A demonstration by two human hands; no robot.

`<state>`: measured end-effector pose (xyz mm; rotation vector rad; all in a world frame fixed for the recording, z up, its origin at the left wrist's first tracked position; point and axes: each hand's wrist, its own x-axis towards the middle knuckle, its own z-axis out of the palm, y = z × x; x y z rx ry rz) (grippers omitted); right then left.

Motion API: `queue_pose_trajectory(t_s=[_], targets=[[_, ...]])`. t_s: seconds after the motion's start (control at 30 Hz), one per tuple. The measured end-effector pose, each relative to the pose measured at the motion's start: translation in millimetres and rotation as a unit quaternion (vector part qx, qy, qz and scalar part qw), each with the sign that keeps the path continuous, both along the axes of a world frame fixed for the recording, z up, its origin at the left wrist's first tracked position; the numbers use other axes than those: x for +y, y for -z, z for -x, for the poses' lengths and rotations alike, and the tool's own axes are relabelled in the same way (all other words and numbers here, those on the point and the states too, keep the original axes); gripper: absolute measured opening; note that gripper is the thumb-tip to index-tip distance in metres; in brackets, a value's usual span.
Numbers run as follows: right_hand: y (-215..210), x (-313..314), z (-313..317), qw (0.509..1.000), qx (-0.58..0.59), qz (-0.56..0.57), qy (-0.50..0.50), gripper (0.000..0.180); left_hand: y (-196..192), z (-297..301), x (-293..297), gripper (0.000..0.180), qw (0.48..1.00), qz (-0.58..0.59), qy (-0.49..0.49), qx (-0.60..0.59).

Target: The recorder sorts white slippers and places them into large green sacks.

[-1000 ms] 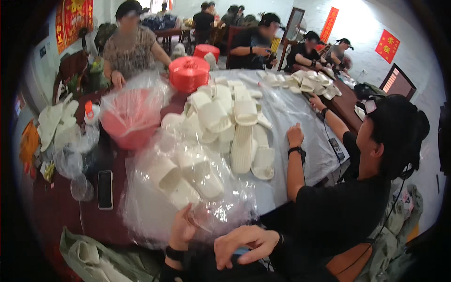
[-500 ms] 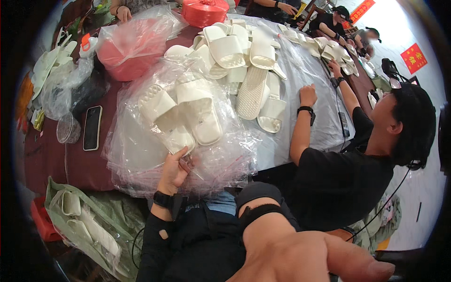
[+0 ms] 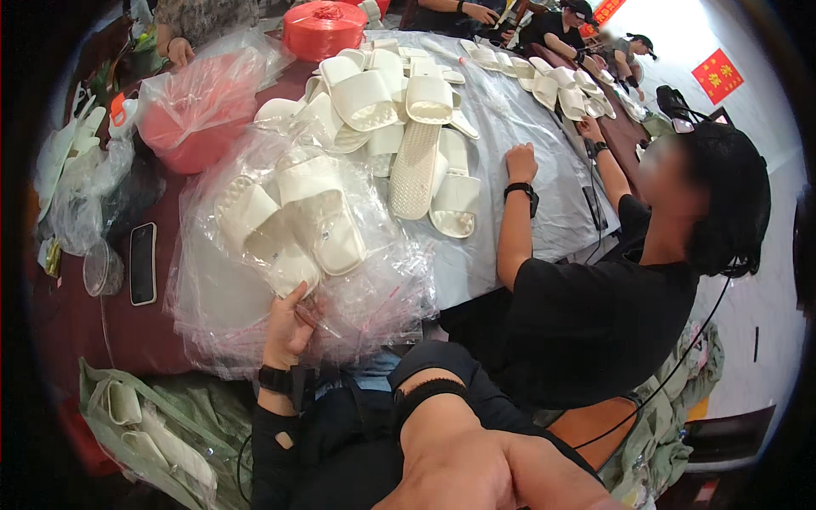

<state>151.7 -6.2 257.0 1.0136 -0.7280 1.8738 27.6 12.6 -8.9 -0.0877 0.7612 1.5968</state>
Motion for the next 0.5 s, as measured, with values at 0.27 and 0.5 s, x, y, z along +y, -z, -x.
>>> queue_pose_trajectory(t_s=[0.27,0.5], targets=[[-3,-4,-10,1.0,-0.009,-0.008,0.009,0.042,7,3,-1,0.025,1.0,-0.004,0.013,0.0],[-5,-5,-7,1.0,-0.018,-0.015,0.018,0.04,-3,-2,1,0.023,1.0,-0.017,0.002,0.002]])
